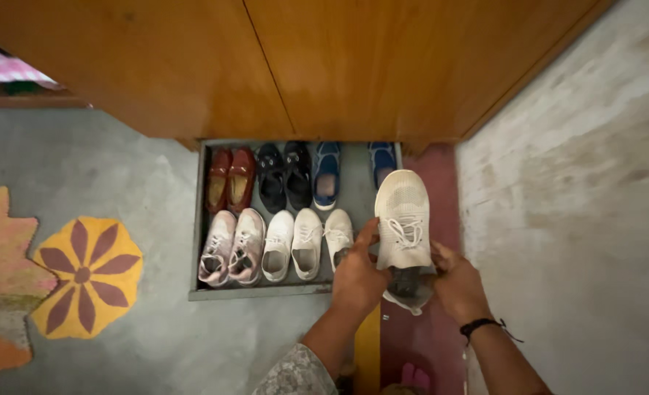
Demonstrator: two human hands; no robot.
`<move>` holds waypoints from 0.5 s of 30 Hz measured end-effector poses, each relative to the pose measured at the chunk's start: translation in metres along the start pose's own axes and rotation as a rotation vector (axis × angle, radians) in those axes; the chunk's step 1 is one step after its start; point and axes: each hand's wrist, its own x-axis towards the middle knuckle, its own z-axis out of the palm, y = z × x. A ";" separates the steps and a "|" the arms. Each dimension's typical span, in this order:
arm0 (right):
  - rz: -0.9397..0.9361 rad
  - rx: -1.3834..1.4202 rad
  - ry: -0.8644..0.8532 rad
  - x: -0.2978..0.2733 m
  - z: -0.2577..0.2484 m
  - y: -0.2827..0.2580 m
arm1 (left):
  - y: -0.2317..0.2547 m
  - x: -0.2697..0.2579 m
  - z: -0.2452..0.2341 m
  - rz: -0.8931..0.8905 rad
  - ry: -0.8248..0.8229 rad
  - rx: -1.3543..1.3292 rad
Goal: The person wipes a pair of white sneakers with a dark cloth on a window sill, then places them into a drawer in a wooden cabinet. The person repeats this process with a second pair of white sneakers, arranging them neatly in the drawer alongside other shoes.
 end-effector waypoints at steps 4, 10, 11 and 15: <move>-0.063 0.067 -0.023 0.049 0.020 0.054 | -0.051 0.039 0.032 -0.019 -0.020 0.046; -0.013 -0.322 0.103 0.107 0.049 0.107 | -0.136 0.096 0.077 0.035 -0.001 0.082; -0.041 -0.372 0.097 0.120 0.052 0.116 | -0.150 0.107 0.087 0.039 0.004 0.087; -0.168 -0.531 0.088 0.175 0.069 0.162 | -0.203 0.148 0.111 0.112 0.033 0.128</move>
